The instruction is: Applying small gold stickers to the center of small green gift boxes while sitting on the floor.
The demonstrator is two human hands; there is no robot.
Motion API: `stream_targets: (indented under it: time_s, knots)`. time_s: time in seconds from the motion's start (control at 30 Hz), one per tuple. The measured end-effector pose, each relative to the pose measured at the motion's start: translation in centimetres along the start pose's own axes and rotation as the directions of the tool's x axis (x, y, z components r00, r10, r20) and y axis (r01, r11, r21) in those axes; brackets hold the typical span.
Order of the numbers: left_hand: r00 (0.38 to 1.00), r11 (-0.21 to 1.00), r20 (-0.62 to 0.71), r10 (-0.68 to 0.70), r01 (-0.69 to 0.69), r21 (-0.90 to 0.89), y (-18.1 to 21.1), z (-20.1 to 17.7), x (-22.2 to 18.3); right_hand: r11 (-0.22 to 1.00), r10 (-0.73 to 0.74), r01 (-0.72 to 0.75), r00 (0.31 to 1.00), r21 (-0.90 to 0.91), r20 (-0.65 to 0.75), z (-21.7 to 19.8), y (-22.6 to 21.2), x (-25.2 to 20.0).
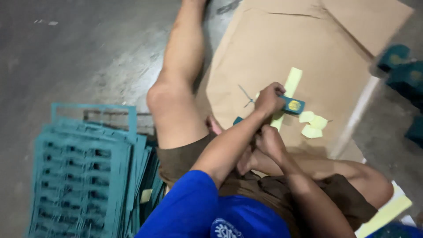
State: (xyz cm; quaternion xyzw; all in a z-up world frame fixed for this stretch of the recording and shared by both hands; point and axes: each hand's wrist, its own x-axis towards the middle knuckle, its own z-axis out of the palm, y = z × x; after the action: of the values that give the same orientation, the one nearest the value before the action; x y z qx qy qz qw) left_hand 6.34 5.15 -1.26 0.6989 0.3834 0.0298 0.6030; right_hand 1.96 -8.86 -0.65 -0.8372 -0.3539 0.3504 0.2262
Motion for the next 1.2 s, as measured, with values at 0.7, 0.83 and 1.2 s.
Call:
stream_targets:
  time_s: [0.7,0.83,1.2]
  knots:
    - [0.962,0.964,0.130,0.240,-0.252,0.087,3.0,-3.4,-3.3,0.918,0.175,0.134,0.709,0.373,-0.683,-11.8,4.0,-0.2]
    - [0.976,0.993,0.187,0.113,-0.119,0.023,5.3,-4.1,-4.7,0.957,0.161,0.052,0.720,0.284,-0.675,-12.2,3.3,-0.3]
    - [0.959,0.985,0.224,0.174,-0.168,-0.044,6.4,-4.2,-5.2,0.969,0.052,0.131,0.723,0.210,-0.689,-11.8,2.0,-0.5]
